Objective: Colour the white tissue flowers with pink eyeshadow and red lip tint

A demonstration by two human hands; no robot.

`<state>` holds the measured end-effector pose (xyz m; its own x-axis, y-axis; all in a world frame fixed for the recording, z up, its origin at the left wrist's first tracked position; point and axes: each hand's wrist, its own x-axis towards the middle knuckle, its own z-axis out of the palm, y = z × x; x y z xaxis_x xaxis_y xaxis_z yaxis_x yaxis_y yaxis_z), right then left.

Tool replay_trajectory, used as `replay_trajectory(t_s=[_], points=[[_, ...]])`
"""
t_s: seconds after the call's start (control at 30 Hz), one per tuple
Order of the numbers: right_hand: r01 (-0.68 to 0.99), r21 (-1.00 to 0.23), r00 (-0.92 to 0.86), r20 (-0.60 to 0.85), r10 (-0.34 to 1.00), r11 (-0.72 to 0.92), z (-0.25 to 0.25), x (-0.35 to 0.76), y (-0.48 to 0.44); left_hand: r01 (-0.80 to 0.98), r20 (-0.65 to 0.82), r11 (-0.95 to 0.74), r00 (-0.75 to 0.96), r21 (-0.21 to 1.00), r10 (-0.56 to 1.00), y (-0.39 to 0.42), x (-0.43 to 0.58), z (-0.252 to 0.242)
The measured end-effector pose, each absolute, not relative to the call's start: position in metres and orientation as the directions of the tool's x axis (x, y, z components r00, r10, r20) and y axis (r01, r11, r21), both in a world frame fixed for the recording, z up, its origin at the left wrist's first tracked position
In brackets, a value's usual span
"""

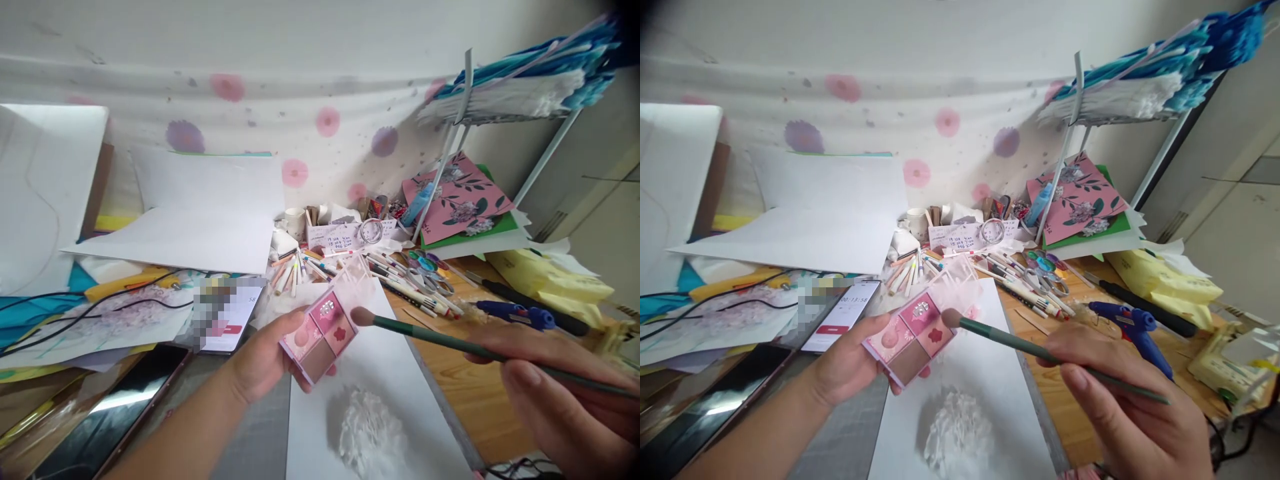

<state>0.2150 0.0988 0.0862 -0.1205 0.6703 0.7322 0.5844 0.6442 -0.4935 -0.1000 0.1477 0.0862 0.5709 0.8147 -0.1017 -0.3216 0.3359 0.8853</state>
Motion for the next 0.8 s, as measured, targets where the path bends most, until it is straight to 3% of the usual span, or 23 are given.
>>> replay_trajectory(t_s=[0.1,0.2,0.37,0.5,0.7,0.8], points=[[0.53,-0.454,-0.234,0.733,0.639,0.716,0.093,0.206,0.091,-0.348,-0.074,0.306,0.546,0.886,0.834,0.15,-0.098,0.084],[0.513,-0.361,-0.363,0.731,0.578,0.779,0.104,0.193,0.095,-0.314,-0.115,0.254,0.399,0.915,0.909,0.154,-0.102,0.08],[0.569,-0.397,-0.31,0.707,0.635,0.72,0.106,0.178,0.112,-0.175,-0.103,0.125,0.131,0.977,0.986,0.158,-0.11,0.076],[0.586,-0.425,-0.332,0.651,0.683,0.69,0.106,0.169,0.127,-0.131,-0.121,0.142,0.154,0.981,0.981,0.158,-0.109,0.077],[0.538,-0.35,-0.348,0.736,0.58,0.767,0.118,0.157,0.132,-0.174,-0.126,0.162,0.203,0.971,0.971,0.157,-0.108,0.075],[0.462,-0.3,-0.452,0.731,0.512,0.835,0.108,0.153,0.131,-0.191,-0.155,0.203,0.239,0.96,0.959,0.156,-0.107,0.074]])
